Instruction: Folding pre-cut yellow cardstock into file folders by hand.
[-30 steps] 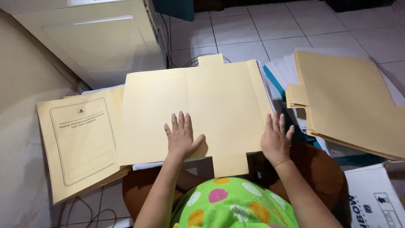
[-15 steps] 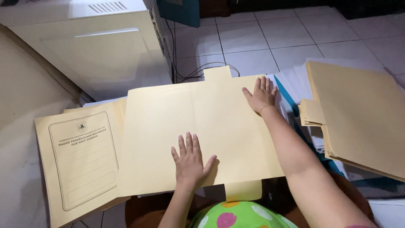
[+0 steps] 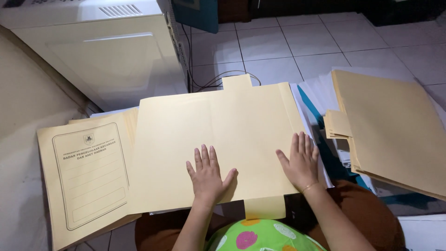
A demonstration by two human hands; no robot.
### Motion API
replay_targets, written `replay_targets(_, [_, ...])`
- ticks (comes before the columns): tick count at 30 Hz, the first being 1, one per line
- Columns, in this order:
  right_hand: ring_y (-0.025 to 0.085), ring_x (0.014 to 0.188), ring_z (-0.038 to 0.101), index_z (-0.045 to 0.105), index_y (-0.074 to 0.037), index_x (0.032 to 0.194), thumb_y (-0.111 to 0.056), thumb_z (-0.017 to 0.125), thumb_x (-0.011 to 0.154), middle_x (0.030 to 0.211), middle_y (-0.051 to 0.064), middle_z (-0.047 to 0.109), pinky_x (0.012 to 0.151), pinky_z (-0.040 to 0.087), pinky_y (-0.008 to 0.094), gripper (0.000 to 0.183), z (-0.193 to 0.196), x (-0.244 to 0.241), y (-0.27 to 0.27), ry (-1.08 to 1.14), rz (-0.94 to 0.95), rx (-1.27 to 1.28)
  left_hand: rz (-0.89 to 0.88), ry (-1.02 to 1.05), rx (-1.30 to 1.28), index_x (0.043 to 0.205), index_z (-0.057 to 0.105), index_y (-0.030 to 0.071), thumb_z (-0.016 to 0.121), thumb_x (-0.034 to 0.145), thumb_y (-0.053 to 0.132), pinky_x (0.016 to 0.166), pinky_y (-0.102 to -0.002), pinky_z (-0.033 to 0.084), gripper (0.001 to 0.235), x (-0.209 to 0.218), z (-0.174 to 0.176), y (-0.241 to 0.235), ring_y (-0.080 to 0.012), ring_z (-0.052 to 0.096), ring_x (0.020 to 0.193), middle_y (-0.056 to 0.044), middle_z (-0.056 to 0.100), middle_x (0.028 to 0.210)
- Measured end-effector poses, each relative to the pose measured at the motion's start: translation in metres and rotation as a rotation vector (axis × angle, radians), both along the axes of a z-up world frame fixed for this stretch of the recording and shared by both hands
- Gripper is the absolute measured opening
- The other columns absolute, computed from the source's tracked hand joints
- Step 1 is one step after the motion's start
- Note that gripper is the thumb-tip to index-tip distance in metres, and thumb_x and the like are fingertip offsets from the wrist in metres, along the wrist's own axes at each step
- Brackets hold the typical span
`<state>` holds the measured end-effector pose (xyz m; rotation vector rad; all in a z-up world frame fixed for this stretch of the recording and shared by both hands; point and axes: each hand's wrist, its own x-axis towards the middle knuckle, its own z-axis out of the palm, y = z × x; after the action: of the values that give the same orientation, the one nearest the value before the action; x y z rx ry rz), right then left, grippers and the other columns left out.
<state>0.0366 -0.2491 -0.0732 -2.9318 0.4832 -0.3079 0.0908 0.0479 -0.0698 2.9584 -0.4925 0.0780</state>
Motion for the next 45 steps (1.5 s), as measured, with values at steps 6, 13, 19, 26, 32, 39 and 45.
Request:
replay_targets(6, [0.04, 0.157, 0.003, 0.018, 0.001, 0.158, -0.063, 0.03, 0.099, 0.168, 0.025, 0.01, 0.117, 0.004, 0.064, 0.088, -0.018, -0.099, 0.01, 0.059, -0.01, -0.035, 0.002, -0.051, -0.046, 0.158, 0.02, 0.001, 0.042, 0.088, 0.077, 0.111, -0.072, 0.011, 0.105, 0.0, -0.004, -0.003, -0.0432, 0.004, 0.153, -0.024, 0.017, 0.165])
replay_targets(13, [0.038, 0.156, -0.008, 0.009, 0.0, 0.16, -0.066, 0.025, 0.099, 0.169, 0.024, 0.0, 0.119, -0.004, 0.06, 0.091, -0.002, 0.028, -0.014, 0.181, -0.009, 0.025, -0.04, -0.009, 0.003, 0.158, 0.014, -0.002, 0.038, 0.091, 0.076, 0.111, -0.072, 0.006, 0.106, 0.001, 0.004, -0.001, -0.0458, -0.003, 0.152, -0.028, 0.011, 0.164])
replay_targets(19, [0.032, 0.157, 0.007, 0.023, -0.001, 0.159, -0.058, 0.035, 0.1, 0.168, 0.019, 0.018, 0.12, 0.007, 0.057, 0.083, 0.021, 0.183, -0.034, 0.092, 0.069, 0.029, -0.035, 0.103, 0.051, 0.157, 0.009, -0.001, 0.034, 0.092, 0.077, 0.111, -0.073, 0.003, 0.105, 0.002, 0.004, -0.001, -0.0458, -0.01, 0.151, -0.026, 0.002, 0.166])
replay_targets(26, [0.031, 0.157, 0.007, 0.021, -0.005, 0.16, -0.057, 0.033, 0.1, 0.169, 0.015, 0.017, 0.122, 0.007, 0.056, 0.08, 0.027, 0.152, -0.018, 0.124, 0.054, 0.007, 0.075, -0.578, 0.135, 0.16, 0.01, 0.002, 0.023, 0.083, 0.086, 0.116, -0.068, 0.008, 0.115, 0.007, -0.024, -0.001, -0.0421, -0.001, 0.162, -0.023, 0.006, 0.17])
replay_targets(32, [0.032, 0.157, 0.002, 0.016, -0.005, 0.16, -0.058, 0.032, 0.1, 0.169, 0.017, 0.011, 0.122, 0.002, 0.054, 0.081, 0.023, 0.002, 0.013, 0.139, 0.051, -0.04, 0.058, -0.562, 0.117, 0.16, 0.009, -0.001, 0.022, 0.083, 0.083, 0.115, -0.069, 0.009, 0.114, 0.009, -0.02, -0.002, -0.0444, -0.001, 0.161, -0.026, 0.006, 0.169])
replay_targets(39, [0.038, 0.157, -0.002, 0.012, -0.003, 0.16, -0.063, 0.029, 0.098, 0.17, 0.021, 0.005, 0.118, 0.001, 0.06, 0.087, -0.008, -0.052, 0.01, 0.115, 0.035, -0.016, 0.019, -0.596, 0.163, 0.16, 0.009, -0.002, 0.017, 0.09, 0.085, 0.118, -0.066, 0.008, 0.111, 0.008, -0.023, 0.002, -0.0455, -0.001, 0.161, -0.026, 0.006, 0.169])
replay_targets(45, [0.033, 0.157, 0.002, 0.016, -0.002, 0.16, -0.055, 0.037, 0.1, 0.17, 0.018, 0.01, 0.122, 0.005, 0.056, 0.083, 0.037, 0.11, -0.017, 0.167, 0.101, 0.079, -0.053, 0.1, 0.05, 0.157, 0.011, -0.006, 0.033, 0.095, 0.076, 0.11, -0.074, 0.007, 0.105, 0.002, 0.021, -0.002, -0.0491, -0.005, 0.151, -0.03, 0.007, 0.164])
